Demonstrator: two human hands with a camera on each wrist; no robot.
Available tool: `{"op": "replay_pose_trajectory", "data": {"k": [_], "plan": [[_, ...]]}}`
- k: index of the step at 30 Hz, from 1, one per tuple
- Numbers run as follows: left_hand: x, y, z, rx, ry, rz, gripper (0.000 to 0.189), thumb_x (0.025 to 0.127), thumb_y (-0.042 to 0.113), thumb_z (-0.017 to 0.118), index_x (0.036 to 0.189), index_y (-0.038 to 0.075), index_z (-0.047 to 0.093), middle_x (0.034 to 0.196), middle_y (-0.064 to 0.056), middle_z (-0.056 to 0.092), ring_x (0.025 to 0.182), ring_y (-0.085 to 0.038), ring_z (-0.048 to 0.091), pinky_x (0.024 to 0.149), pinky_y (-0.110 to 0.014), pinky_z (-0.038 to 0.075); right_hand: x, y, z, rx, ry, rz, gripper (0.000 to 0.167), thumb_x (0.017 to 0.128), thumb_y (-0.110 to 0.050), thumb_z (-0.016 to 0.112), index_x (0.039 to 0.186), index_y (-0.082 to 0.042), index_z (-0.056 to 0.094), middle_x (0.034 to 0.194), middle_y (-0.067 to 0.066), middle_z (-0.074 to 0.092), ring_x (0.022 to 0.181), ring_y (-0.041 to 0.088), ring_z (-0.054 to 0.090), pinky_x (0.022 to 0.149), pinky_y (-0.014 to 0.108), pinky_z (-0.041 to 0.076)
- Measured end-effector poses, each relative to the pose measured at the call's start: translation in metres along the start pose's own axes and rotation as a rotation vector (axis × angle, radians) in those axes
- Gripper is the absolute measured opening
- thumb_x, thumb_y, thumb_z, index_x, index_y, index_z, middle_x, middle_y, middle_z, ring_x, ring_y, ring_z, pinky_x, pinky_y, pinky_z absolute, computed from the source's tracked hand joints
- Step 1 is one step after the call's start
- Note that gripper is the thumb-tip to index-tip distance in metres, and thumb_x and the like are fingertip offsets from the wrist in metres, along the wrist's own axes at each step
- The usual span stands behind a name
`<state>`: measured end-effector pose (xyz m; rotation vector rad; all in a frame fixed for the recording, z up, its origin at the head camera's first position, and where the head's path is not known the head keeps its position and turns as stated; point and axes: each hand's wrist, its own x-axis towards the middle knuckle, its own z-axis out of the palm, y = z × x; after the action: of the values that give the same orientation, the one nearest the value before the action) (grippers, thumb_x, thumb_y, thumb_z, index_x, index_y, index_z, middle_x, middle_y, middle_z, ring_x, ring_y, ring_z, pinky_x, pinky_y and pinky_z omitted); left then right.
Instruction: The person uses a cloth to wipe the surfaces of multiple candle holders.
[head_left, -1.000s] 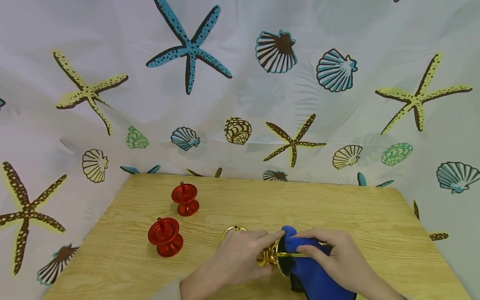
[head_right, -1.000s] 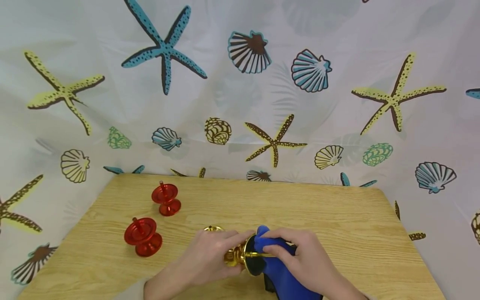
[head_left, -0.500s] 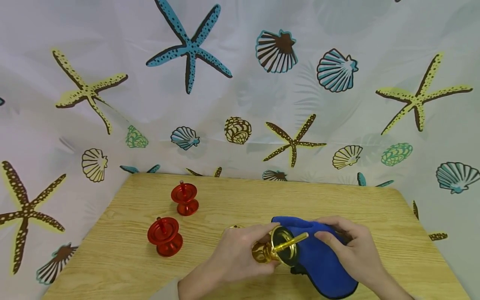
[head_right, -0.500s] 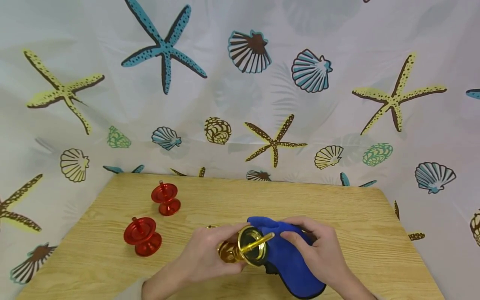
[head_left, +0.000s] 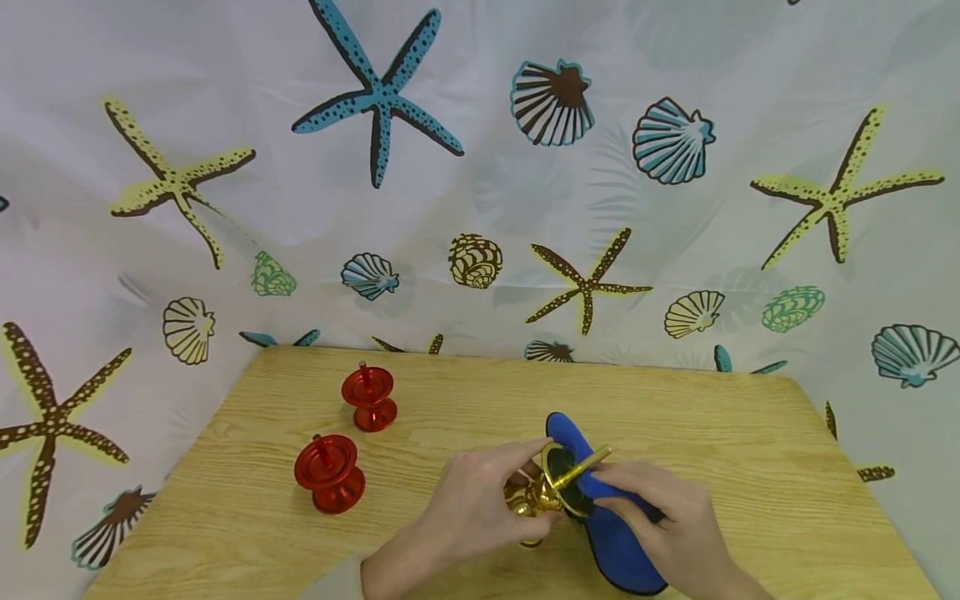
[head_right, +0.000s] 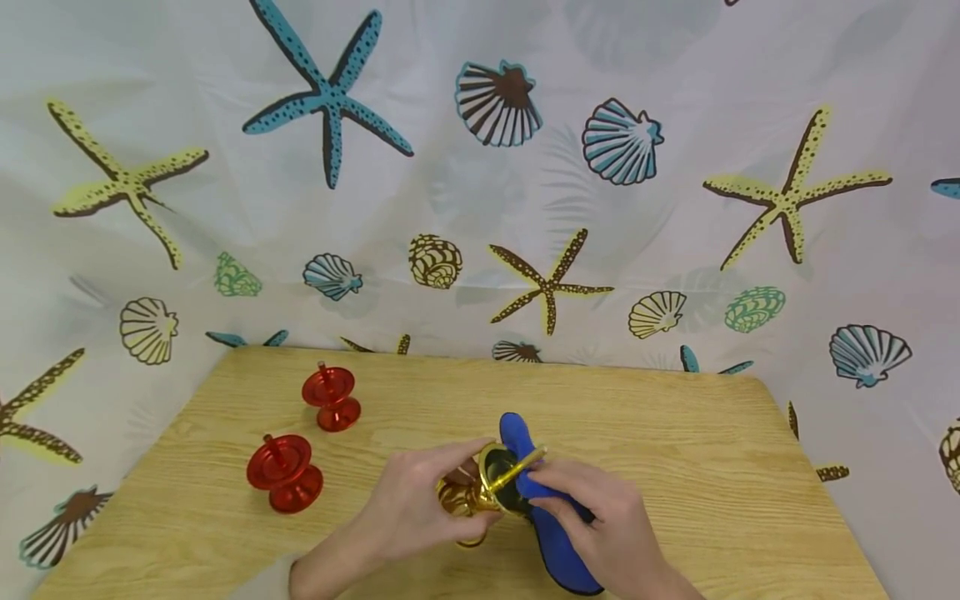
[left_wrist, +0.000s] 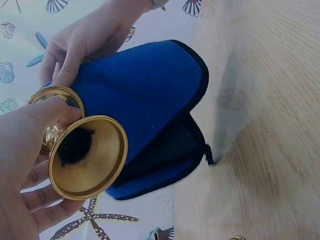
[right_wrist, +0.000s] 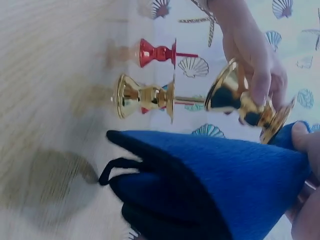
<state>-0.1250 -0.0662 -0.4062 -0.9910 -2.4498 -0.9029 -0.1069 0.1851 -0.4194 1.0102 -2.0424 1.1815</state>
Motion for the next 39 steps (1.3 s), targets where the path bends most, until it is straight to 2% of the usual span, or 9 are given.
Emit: {"op": "replay_pose_trajectory", "data": {"k": [3, 5, 9, 13, 19, 23, 26, 31, 39], "plan": [[0.0, -0.001, 0.001, 0.062, 0.016, 0.026, 0.066, 0.071, 0.031, 0.094, 0.13, 0.01, 0.073, 0.096, 0.005, 0.082, 0.078, -0.002, 0.075, 0.065, -0.01, 0.053, 0.0, -0.006, 0.003, -0.085, -0.009, -0.035, 0.024, 0.101, -0.025, 0.067, 0.114, -0.009, 0.079, 0.099, 0.01, 0.081, 0.09, 0.014, 0.078, 0.084, 0.013, 0.058], [-0.001, -0.001, 0.002, 0.123, 0.019, 0.041, 0.067, 0.071, 0.034, 0.095, 0.13, 0.009, 0.073, 0.095, 0.005, 0.082, 0.078, -0.002, 0.075, 0.065, -0.012, 0.054, 0.001, -0.01, 0.004, -0.116, -0.016, -0.048, 0.029, 0.103, -0.031, 0.064, 0.112, -0.009, 0.08, 0.097, 0.008, 0.081, 0.085, 0.017, 0.078, 0.082, 0.012, 0.058], [-0.002, -0.001, 0.005, 0.253, 0.017, 0.079, 0.069, 0.072, 0.04, 0.095, 0.131, 0.011, 0.073, 0.091, 0.007, 0.08, 0.073, -0.002, 0.073, 0.058, -0.013, 0.051, 0.004, -0.02, 0.004, -0.144, -0.025, -0.025, 0.017, 0.092, -0.016, 0.081, 0.109, -0.011, 0.081, 0.094, 0.005, 0.082, 0.082, 0.016, 0.078, 0.08, 0.011, 0.058], [-0.003, 0.0, 0.007, 0.38, 0.033, 0.13, 0.07, 0.072, 0.045, 0.095, 0.131, 0.014, 0.073, 0.088, 0.009, 0.077, 0.067, -0.002, 0.069, 0.051, -0.012, 0.043, 0.009, -0.031, 0.006, -0.174, -0.046, 0.117, 0.034, 0.077, 0.002, 0.088, 0.106, -0.015, 0.082, 0.095, 0.0, 0.083, 0.084, 0.009, 0.079, 0.078, 0.009, 0.057], [-0.003, 0.001, 0.009, 0.551, 0.063, 0.218, 0.075, 0.069, 0.052, 0.095, 0.13, 0.014, 0.074, 0.094, 0.007, 0.078, 0.074, -0.006, 0.072, 0.057, -0.019, 0.056, 0.021, -0.042, 0.008, -0.201, -0.082, 0.397, 0.022, 0.085, -0.01, 0.086, 0.106, -0.018, 0.084, 0.098, -0.004, 0.084, 0.087, 0.006, 0.079, 0.069, 0.015, 0.059], [-0.002, 0.002, 0.011, 0.56, 0.067, 0.235, 0.075, 0.069, 0.052, 0.096, 0.129, 0.013, 0.074, 0.093, 0.006, 0.078, 0.073, -0.006, 0.072, 0.059, -0.02, 0.058, 0.026, -0.044, 0.008, -0.187, -0.097, 0.47, 0.02, 0.087, -0.014, 0.085, 0.107, -0.019, 0.084, 0.101, -0.004, 0.084, 0.089, 0.009, 0.08, 0.069, 0.018, 0.059], [-0.003, 0.001, 0.01, 0.539, 0.057, 0.209, 0.074, 0.069, 0.051, 0.096, 0.13, 0.014, 0.074, 0.094, 0.006, 0.078, 0.074, -0.007, 0.073, 0.058, -0.02, 0.057, 0.025, -0.043, 0.007, -0.165, -0.136, 0.426, 0.021, 0.09, -0.013, 0.082, 0.11, -0.018, 0.083, 0.102, -0.004, 0.083, 0.089, 0.008, 0.079, 0.072, 0.02, 0.061], [-0.006, -0.003, 0.009, 0.48, 0.045, 0.138, 0.074, 0.069, 0.048, 0.096, 0.131, 0.015, 0.074, 0.094, 0.007, 0.079, 0.075, -0.007, 0.073, 0.055, -0.018, 0.053, 0.018, -0.04, 0.005, -0.133, -0.199, 0.269, 0.033, 0.089, -0.006, 0.081, 0.12, -0.017, 0.079, 0.107, -0.003, 0.081, 0.092, 0.007, 0.077, 0.077, 0.02, 0.062], [-0.005, -0.004, 0.01, 0.251, 0.086, 0.08, 0.072, 0.067, 0.041, 0.098, 0.128, 0.009, 0.076, 0.086, 0.007, 0.079, 0.07, -0.003, 0.072, 0.059, -0.013, 0.052, 0.002, -0.025, 0.005, -0.175, -0.065, 0.099, 0.053, 0.07, 0.011, 0.088, 0.115, -0.016, 0.079, 0.104, -0.001, 0.079, 0.091, 0.014, 0.078, 0.084, 0.008, 0.055]]}}
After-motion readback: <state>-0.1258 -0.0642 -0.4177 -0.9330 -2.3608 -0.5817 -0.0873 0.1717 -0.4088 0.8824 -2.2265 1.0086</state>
